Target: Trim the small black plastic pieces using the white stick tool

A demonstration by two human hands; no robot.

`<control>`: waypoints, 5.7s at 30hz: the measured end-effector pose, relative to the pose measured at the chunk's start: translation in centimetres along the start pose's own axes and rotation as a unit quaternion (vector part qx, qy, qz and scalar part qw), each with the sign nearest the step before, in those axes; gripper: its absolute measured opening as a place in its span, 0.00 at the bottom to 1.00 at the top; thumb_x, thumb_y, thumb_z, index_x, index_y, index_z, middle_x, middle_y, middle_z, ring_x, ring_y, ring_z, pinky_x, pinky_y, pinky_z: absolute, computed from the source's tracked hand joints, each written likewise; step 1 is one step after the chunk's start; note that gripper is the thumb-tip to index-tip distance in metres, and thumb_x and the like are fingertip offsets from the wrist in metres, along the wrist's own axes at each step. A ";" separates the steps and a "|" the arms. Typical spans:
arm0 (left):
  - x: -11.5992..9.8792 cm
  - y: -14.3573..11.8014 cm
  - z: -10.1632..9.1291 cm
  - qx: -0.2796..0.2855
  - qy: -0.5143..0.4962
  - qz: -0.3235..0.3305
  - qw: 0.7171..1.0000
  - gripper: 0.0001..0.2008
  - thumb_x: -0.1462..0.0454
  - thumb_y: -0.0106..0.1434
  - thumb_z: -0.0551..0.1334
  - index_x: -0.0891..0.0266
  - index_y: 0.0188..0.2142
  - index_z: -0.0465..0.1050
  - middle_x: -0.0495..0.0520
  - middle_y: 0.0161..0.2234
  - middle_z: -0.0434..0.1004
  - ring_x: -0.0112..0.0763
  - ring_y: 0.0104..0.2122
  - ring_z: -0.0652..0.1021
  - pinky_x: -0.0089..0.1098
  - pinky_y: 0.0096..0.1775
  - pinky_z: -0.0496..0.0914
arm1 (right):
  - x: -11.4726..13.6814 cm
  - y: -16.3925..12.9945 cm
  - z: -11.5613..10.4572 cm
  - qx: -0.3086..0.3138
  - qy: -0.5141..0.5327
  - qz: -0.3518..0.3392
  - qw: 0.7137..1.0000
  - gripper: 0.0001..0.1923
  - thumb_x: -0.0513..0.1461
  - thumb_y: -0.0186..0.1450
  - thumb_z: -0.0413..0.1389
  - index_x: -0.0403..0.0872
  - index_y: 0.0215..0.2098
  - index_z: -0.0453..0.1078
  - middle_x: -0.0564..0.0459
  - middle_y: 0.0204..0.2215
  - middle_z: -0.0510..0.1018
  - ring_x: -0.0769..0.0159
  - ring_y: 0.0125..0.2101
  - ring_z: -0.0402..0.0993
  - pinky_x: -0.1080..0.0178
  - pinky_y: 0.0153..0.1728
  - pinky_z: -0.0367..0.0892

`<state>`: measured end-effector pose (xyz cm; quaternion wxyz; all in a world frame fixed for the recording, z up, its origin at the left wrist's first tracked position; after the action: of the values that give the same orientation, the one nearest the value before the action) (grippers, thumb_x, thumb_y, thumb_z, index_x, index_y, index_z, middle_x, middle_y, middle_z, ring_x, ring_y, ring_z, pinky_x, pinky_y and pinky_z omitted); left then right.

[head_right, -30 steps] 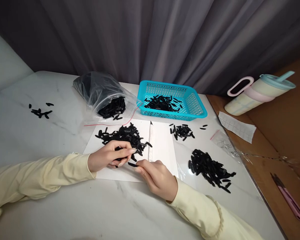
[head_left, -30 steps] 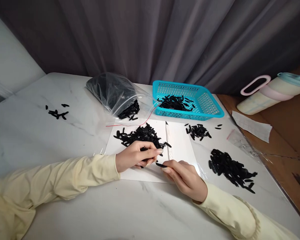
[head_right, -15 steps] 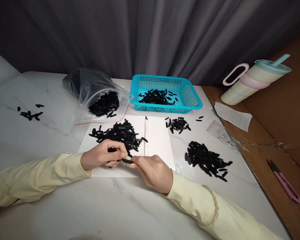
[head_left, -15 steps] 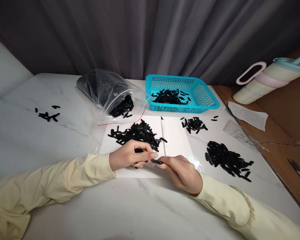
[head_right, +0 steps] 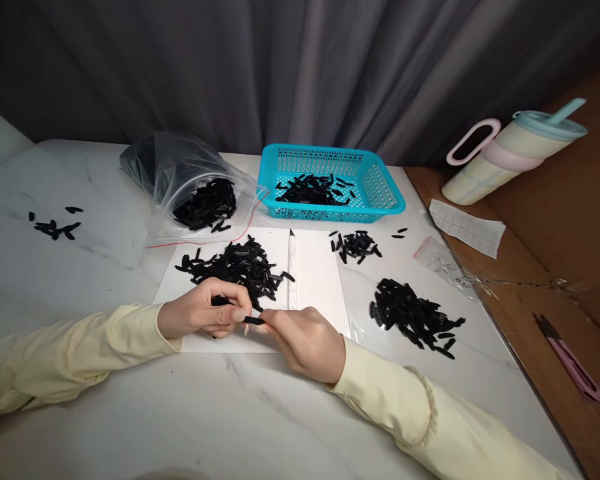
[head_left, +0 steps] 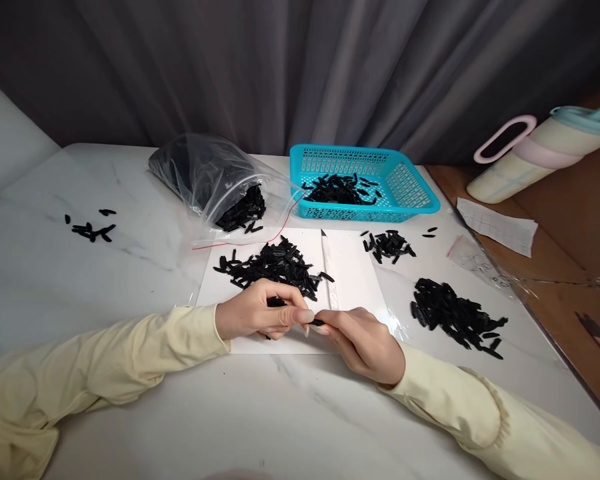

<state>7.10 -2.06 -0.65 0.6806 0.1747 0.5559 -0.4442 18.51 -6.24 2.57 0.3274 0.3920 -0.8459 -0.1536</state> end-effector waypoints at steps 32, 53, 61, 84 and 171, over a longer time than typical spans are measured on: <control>0.0 -0.2 0.2 0.004 -0.002 -0.025 1.000 0.16 0.56 0.61 0.58 0.68 0.25 0.69 0.39 0.11 0.51 0.16 0.12 0.52 0.23 0.16 0.50 | 0.0 -0.1 0.2 -0.001 0.023 -0.023 0.999 0.11 0.34 0.70 0.40 0.41 0.37 0.63 0.61 0.15 0.60 0.72 0.14 0.52 0.67 0.16 0.51; 0.1 -0.1 0.1 -0.002 0.023 -0.028 0.999 0.14 0.57 0.61 0.57 0.67 0.26 0.68 0.39 0.11 0.50 0.16 0.12 0.51 0.24 0.17 0.50 | 0.3 0.0 -0.3 -0.036 0.026 -0.033 0.998 0.07 0.32 0.68 0.44 0.42 0.41 0.63 0.60 0.16 0.64 0.73 0.14 0.55 0.68 0.16 0.54; 0.1 -0.1 0.1 -0.006 0.008 -0.027 1.000 0.13 0.57 0.60 0.58 0.66 0.26 0.66 0.39 0.11 0.50 0.16 0.13 0.51 0.23 0.17 0.49 | 0.3 0.1 -0.3 -0.033 0.036 -0.026 0.998 0.08 0.33 0.68 0.45 0.42 0.43 0.62 0.59 0.17 0.67 0.73 0.13 0.59 0.69 0.15 0.55; 0.3 0.0 -0.3 -0.029 0.026 -0.033 0.999 0.15 0.56 0.60 0.58 0.66 0.24 0.66 0.39 0.11 0.49 0.17 0.13 0.53 0.24 0.18 0.50 | 0.0 0.0 -0.1 -0.019 0.013 -0.014 1.000 0.08 0.34 0.68 0.44 0.43 0.42 0.63 0.60 0.15 0.67 0.74 0.12 0.60 0.69 0.15 0.55; 0.2 -0.1 0.5 -0.041 0.078 0.015 0.996 0.15 0.56 0.63 0.54 0.65 0.25 0.63 0.37 0.13 0.45 0.16 0.13 0.51 0.23 0.17 0.47 | -4.5 2.7 -4.3 -0.032 -0.179 0.122 0.976 0.12 0.41 0.67 0.49 0.44 0.30 0.69 0.54 0.18 0.74 0.72 0.17 0.66 0.68 0.21 0.58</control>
<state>7.30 -2.56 -0.64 0.6481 0.1889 0.6226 -0.3958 22.02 -1.04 5.20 0.1994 0.2412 -0.9268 -0.2075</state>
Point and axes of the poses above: each hand's wrist, its own y-axis towards the middle knuckle, its own z-axis out of the palm, x = y × z, the point moved 6 cm from there along y, towards the middle knuckle
